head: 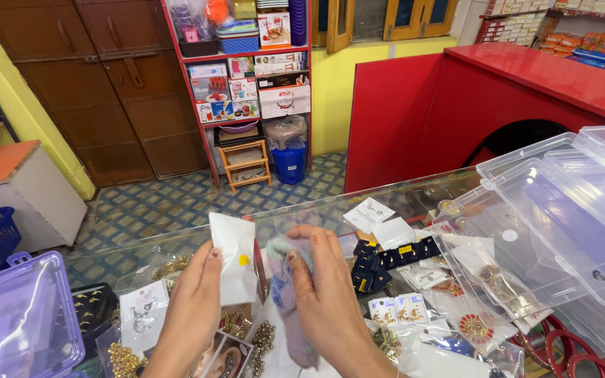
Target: The person sorts various pairs of earrings and jewelry items, removing them from a pile, wiping them with a cloth, and placing them into specific compartments of a purple plastic storage box.
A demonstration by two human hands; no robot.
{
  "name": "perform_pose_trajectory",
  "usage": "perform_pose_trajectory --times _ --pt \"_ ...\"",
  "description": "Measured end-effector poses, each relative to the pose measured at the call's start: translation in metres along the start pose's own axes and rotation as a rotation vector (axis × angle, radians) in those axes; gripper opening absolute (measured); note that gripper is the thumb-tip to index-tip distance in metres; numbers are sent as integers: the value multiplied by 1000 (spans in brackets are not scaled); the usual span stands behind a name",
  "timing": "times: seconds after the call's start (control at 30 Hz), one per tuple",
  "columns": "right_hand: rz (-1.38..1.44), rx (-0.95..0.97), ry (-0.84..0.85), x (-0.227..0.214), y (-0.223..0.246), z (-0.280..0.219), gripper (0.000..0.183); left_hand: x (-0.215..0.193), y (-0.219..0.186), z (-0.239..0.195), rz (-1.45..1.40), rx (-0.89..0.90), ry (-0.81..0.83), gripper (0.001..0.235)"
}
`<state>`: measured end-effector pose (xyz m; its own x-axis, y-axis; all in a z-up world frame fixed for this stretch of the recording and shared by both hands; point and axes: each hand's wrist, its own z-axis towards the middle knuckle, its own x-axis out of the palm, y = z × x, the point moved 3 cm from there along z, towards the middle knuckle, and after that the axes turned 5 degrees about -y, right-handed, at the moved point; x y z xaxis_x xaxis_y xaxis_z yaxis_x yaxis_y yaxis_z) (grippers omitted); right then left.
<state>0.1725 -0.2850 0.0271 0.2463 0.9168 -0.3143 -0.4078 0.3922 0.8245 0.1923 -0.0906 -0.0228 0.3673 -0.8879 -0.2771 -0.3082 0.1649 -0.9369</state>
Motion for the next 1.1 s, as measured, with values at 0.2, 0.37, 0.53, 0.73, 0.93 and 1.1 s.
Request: perform_pose_trajectory --times 0.2,0.37,0.53,0.73,0.93,1.1 --pt "141 -310 -100 26 33 -24 23 7 35 -10 -92 350 48 56" --pt "177 -302 -56 31 33 -21 24 7 34 -50 -110 238 30 58" --pt "118 -221 -37 34 33 -12 25 6 34 -60 -135 276 62 60" --pt "116 -377 -10 39 51 -34 25 -3 35 -63 -212 201 -27 63" --pt "76 -204 -53 37 39 -25 28 -3 29 -71 -304 225 10 66" --pt "193 -168 55 46 39 -52 42 0 20 -80 -409 7 40 77"
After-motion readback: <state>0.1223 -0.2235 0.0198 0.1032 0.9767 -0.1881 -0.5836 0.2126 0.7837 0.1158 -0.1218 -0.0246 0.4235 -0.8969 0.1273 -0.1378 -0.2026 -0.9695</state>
